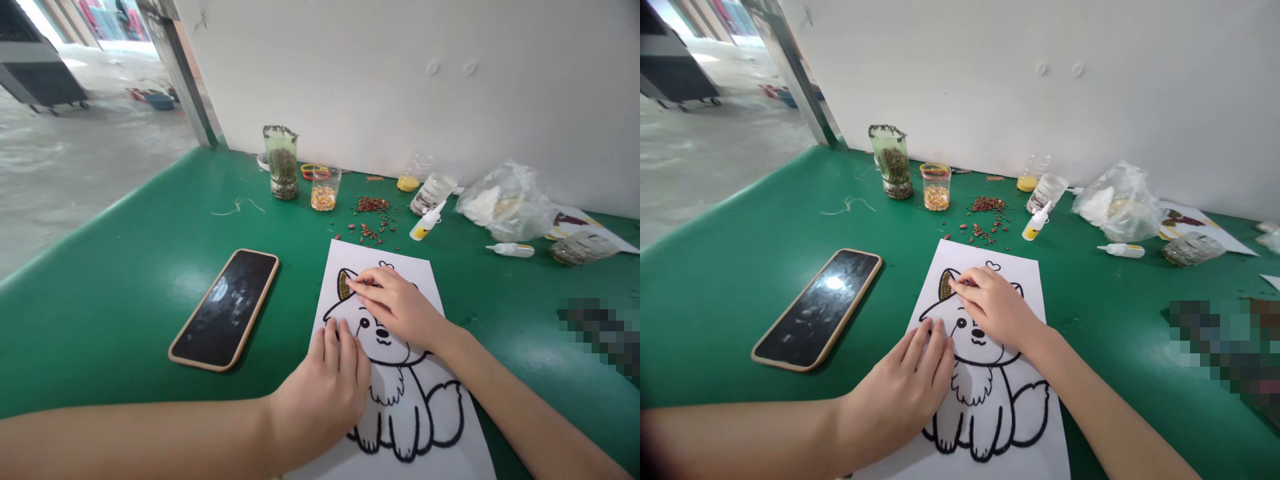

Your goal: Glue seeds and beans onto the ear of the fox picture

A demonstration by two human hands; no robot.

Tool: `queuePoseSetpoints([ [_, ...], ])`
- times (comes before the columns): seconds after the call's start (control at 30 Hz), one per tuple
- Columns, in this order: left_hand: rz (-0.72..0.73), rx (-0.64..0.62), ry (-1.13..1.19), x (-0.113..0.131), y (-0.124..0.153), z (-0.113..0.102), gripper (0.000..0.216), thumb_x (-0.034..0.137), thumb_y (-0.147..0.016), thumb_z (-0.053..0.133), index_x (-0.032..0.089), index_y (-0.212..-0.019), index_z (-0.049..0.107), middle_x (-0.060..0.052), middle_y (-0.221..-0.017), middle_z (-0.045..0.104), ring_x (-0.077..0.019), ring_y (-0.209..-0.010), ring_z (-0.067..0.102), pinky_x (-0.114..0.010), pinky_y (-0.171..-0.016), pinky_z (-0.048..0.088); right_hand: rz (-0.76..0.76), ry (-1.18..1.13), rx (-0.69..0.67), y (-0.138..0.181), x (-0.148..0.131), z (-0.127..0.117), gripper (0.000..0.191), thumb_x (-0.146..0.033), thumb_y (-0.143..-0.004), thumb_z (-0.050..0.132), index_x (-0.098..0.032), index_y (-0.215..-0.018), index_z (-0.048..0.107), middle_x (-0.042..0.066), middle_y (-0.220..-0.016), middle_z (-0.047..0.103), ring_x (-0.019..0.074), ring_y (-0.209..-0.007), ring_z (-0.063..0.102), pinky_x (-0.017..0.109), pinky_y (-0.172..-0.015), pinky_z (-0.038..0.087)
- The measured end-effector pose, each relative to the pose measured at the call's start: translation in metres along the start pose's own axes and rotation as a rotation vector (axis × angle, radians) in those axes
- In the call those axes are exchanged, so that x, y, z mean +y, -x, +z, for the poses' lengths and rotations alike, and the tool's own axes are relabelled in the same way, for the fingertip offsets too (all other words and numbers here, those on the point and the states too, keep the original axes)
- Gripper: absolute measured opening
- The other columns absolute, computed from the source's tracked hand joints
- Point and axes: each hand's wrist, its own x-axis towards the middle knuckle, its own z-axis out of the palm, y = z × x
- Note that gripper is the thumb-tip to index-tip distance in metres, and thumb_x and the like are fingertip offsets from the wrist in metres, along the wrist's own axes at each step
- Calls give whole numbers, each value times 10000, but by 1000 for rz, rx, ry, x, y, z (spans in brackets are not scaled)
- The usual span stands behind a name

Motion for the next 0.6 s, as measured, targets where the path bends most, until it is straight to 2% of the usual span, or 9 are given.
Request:
queuePoseSetpoints([
  [0.17, -6, 3, -3, 1, 1, 1, 370, 188, -827, 389, -4, -1102, 545, -253, -1112, 616, -357, -997, 623, -444, -795, 517, 5, 2, -6, 0, 1, 1, 336, -174, -907, 432, -215, -1198, 594, 87, -1066, 604, 208, -964, 522, 419, -875, 461],
  [0.6, -4, -8, -4, 1, 0, 2, 380, 192, -829, 390, -8, -1119, 533, -260, -1128, 605, -361, -1007, 617, -451, -803, 515, -4, 12, -6, 1, 1, 0, 310, -180, -914, 427, -214, -1151, 624, 84, -1056, 605, 200, -963, 517, 405, -874, 459],
])
